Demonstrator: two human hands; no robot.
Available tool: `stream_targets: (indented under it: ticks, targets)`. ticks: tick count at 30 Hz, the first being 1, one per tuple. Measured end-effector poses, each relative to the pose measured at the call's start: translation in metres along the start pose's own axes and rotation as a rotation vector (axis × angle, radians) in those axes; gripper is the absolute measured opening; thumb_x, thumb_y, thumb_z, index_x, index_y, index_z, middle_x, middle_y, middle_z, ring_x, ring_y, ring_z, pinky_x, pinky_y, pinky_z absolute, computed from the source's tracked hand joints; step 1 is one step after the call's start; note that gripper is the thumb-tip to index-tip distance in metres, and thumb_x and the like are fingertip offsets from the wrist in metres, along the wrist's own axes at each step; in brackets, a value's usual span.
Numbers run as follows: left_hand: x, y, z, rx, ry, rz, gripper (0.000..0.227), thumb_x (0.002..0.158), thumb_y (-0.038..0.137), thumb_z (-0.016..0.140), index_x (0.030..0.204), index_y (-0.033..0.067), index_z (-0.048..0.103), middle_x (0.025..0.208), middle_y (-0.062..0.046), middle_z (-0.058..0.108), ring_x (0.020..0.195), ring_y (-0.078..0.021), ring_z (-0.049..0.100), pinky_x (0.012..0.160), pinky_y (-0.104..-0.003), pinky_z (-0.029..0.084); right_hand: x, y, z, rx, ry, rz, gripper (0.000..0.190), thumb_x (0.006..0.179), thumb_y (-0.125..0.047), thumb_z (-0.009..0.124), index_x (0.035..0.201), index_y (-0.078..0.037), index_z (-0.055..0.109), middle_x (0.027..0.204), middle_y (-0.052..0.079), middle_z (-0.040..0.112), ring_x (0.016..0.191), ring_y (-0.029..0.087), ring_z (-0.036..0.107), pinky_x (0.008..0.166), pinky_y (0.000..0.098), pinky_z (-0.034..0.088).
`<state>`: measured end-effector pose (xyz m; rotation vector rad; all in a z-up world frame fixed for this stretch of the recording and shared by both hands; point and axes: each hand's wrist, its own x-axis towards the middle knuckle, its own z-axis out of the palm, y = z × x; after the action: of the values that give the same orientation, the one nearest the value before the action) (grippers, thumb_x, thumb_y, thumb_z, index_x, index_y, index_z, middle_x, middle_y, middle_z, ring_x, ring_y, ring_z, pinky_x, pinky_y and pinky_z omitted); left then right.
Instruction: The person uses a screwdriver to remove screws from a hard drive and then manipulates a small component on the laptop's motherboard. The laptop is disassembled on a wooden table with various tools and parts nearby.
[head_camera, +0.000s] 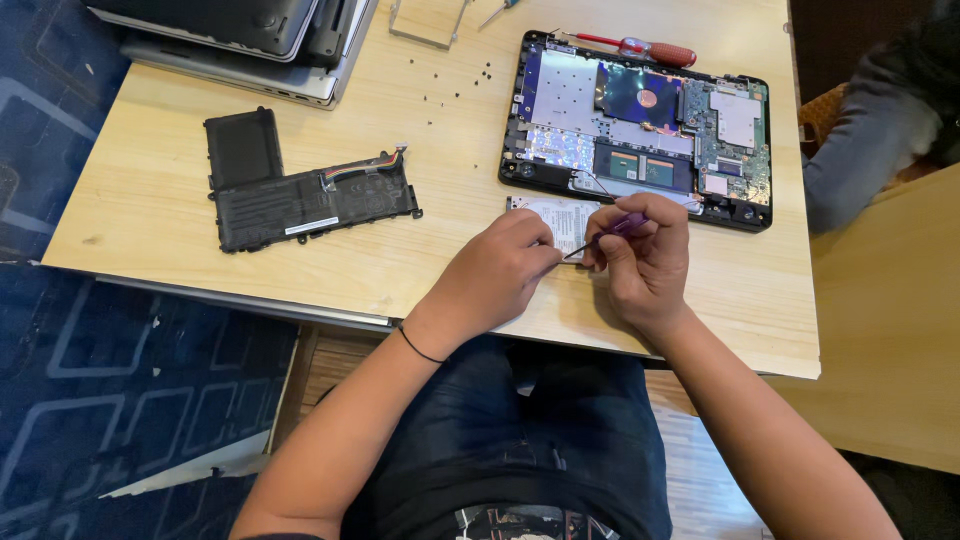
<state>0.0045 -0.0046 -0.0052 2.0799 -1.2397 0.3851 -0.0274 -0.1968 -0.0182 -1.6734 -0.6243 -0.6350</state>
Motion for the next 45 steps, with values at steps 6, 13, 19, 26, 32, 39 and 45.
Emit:
stream_targets:
  ticks: [6, 13, 19, 26, 32, 39, 45]
  targets:
    - [0.0, 0.0, 0.0, -0.015, -0.006, -0.018, 0.008, 0.086, 0.001, 0.062, 0.082, 0.0019, 0.068, 0.085, -0.007, 0.06, 0.095, -0.0223, 0.061, 0.085, -0.03, 0.052, 0.001, 0.001, -0.001, -0.011, -0.02, -0.009, 0.025, 0.094, 0.001, 0.047, 0.115, 0.003, 0.033, 0.076, 0.023, 0.057, 0.055, 0.023, 0.06, 0.042, 0.027, 0.049]
    - [-0.001, -0.002, -0.002, -0.056, -0.003, -0.008, 0.008, 0.085, -0.001, 0.061, 0.08, 0.0014, 0.067, 0.085, -0.008, 0.059, 0.095, -0.0237, 0.06, 0.085, -0.031, 0.051, 0.028, -0.031, -0.01, -0.181, -0.14, 0.066, 0.018, 0.085, 0.011, 0.061, 0.099, 0.008, 0.051, 0.079, 0.02, 0.064, 0.056, 0.025, 0.065, 0.044, 0.0322, 0.053]
    - [0.0, 0.001, -0.006, -0.084, 0.001, -0.015, 0.006, 0.082, -0.004, 0.063, 0.081, 0.0008, 0.066, 0.085, -0.008, 0.058, 0.096, -0.0247, 0.059, 0.085, -0.032, 0.051, 0.064, -0.074, -0.015, -0.708, -0.493, 0.046, 0.013, 0.076, 0.007, 0.067, 0.08, -0.004, 0.063, 0.069, 0.013, 0.06, 0.066, 0.039, 0.061, 0.058, 0.0447, 0.049]
    - [0.008, 0.0, -0.01, -0.148, -0.128, -0.144, 0.005, 0.082, 0.004, 0.065, 0.085, 0.0021, 0.067, 0.087, -0.009, 0.059, 0.099, -0.0258, 0.058, 0.087, -0.036, 0.05, 0.092, -0.101, -0.002, -1.329, -0.908, 0.104, 0.022, 0.086, -0.032, 0.065, 0.077, -0.012, 0.062, 0.064, 0.002, 0.06, 0.076, 0.025, 0.063, 0.055, 0.0388, 0.052]
    - [0.016, -0.004, -0.017, -0.171, -0.242, -0.202, 0.008, 0.082, 0.01, 0.066, 0.085, 0.0027, 0.067, 0.09, -0.008, 0.061, 0.103, -0.0251, 0.058, 0.089, -0.035, 0.049, 0.097, -0.104, 0.01, -1.167, -1.016, 0.229, 0.014, 0.084, -0.011, 0.061, 0.095, -0.008, 0.053, 0.078, 0.007, 0.051, 0.073, 0.034, 0.058, 0.051, 0.0443, 0.05]
    - [0.013, 0.007, -0.025, -0.112, -0.196, -0.104, 0.007, 0.083, 0.002, 0.062, 0.085, -0.0016, 0.067, 0.087, -0.012, 0.059, 0.102, -0.0302, 0.057, 0.087, -0.038, 0.05, 0.087, -0.089, 0.003, -1.343, -1.091, 0.153, 0.009, 0.092, -0.019, 0.055, 0.087, -0.013, 0.059, 0.066, 0.003, 0.059, 0.059, 0.025, 0.061, 0.045, 0.0374, 0.048]
    - [0.002, -0.011, 0.001, -0.095, -0.133, -0.08, 0.005, 0.084, 0.008, 0.063, 0.085, 0.0038, 0.066, 0.09, -0.007, 0.058, 0.106, -0.0244, 0.054, 0.093, -0.034, 0.047, 0.091, -0.096, 0.001, -1.121, -1.063, 0.254, 0.009, 0.084, -0.004, 0.055, 0.091, -0.009, 0.055, 0.079, 0.008, 0.061, 0.079, 0.038, 0.063, 0.054, 0.0471, 0.053]
